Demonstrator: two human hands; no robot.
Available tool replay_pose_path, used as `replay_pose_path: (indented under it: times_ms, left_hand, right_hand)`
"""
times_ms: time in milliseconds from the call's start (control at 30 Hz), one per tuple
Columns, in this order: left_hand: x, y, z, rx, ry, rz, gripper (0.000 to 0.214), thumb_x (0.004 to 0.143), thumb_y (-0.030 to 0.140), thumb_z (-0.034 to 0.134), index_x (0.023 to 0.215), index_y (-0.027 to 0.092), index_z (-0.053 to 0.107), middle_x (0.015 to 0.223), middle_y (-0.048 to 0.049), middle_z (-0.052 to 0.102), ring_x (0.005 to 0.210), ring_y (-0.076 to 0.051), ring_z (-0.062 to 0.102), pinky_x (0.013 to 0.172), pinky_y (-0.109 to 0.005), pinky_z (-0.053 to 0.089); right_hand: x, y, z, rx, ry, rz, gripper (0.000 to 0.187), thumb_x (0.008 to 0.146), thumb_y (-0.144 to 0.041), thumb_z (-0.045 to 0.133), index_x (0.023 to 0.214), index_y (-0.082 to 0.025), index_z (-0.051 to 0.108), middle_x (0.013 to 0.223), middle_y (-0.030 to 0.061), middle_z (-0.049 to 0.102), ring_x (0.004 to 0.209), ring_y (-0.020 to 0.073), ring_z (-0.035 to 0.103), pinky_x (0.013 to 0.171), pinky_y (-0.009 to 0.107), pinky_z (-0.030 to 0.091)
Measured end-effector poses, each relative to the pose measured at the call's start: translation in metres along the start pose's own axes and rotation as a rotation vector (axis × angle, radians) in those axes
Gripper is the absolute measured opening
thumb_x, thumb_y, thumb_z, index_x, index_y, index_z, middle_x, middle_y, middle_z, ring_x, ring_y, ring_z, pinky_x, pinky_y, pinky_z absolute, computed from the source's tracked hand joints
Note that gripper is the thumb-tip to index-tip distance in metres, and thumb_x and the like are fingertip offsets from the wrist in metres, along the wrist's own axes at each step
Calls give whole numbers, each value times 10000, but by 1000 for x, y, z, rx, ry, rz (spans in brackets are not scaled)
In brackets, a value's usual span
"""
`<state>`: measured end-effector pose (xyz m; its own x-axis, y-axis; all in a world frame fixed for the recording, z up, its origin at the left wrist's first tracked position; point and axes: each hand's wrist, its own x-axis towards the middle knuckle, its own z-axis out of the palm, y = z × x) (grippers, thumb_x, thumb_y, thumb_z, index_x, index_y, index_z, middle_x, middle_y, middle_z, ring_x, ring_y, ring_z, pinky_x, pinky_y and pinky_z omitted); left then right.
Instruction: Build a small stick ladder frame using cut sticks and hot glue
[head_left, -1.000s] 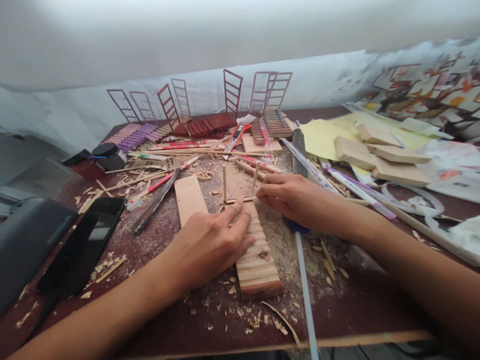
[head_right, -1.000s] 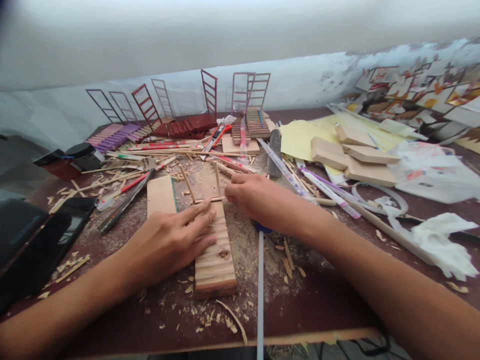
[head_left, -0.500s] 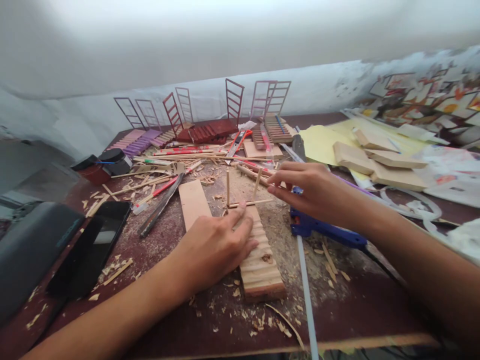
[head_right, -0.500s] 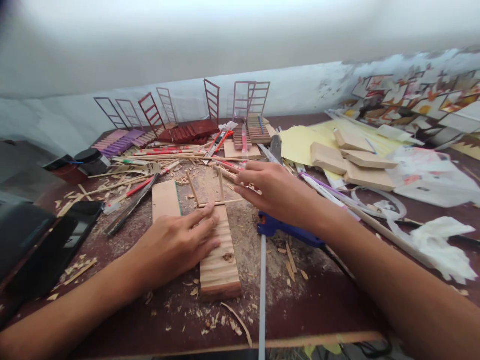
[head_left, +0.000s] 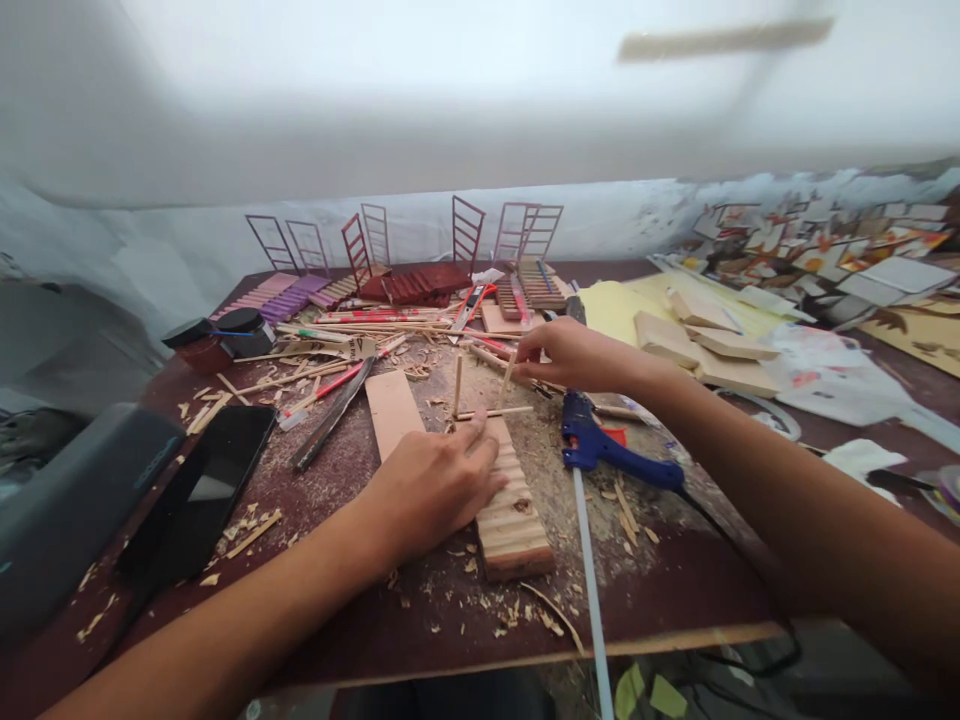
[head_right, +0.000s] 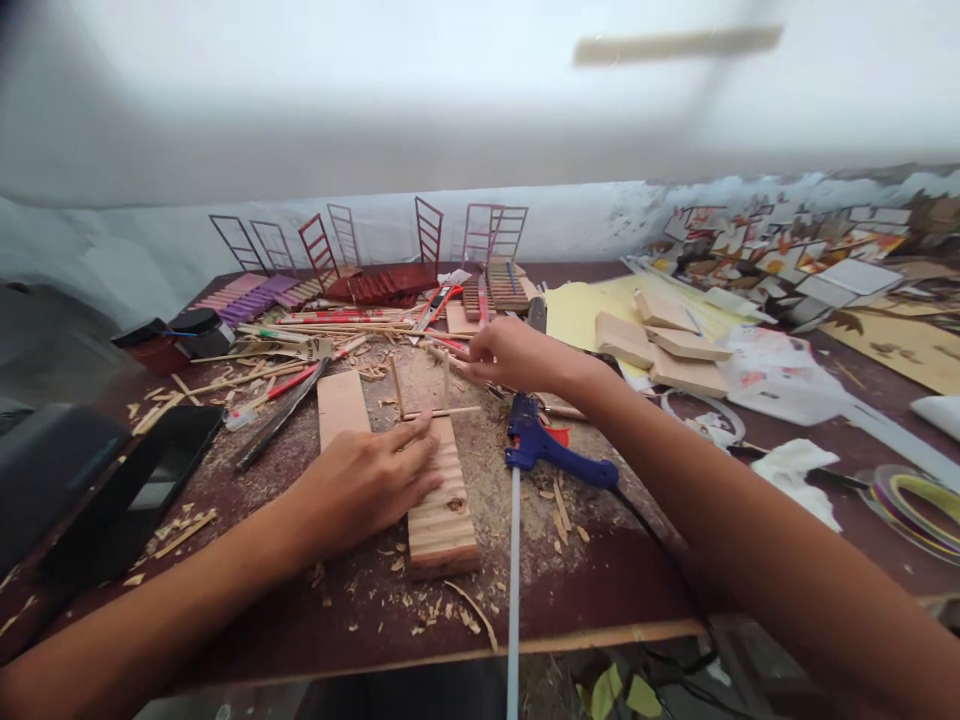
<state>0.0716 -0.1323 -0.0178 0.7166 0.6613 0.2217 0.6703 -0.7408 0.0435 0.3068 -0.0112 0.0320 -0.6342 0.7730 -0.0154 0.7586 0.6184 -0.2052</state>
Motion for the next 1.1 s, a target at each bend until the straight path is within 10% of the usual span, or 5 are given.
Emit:
replay_pose_path:
  times_ms: [300,733,1100]
  left_hand:
    - [2,-2,-3,-4,-22,9,343,1062,364,454,1185,106,642,1436,-206,603,996,-261,758,743,-383,637]
    - [1,-2,-3,-41,-25,5,305,1057,347,469,1100,108,654,1352,-213,647,977,-258,757,752,-389,629]
    - [0,-2,1,-25,11,-8,324,1056,378,465,1111,124,659,1355,-181,657,915,-268,761,675,-397,629]
  right_hand:
    - [20,-11,4,-88,-105,10,288,907,-308,582,676,-151,653,587,14,580,570,122,420,604,298,290]
    - [-22,-5,-10,723,665,55,240,842,-428,728,894,-235,595,781,14,654,541,116,496,502,310,432]
    - [-47,-46,14,771,476,-107,254,854,-421,773,829,-236,601,715,-8,631,563,134,627,506,316,542]
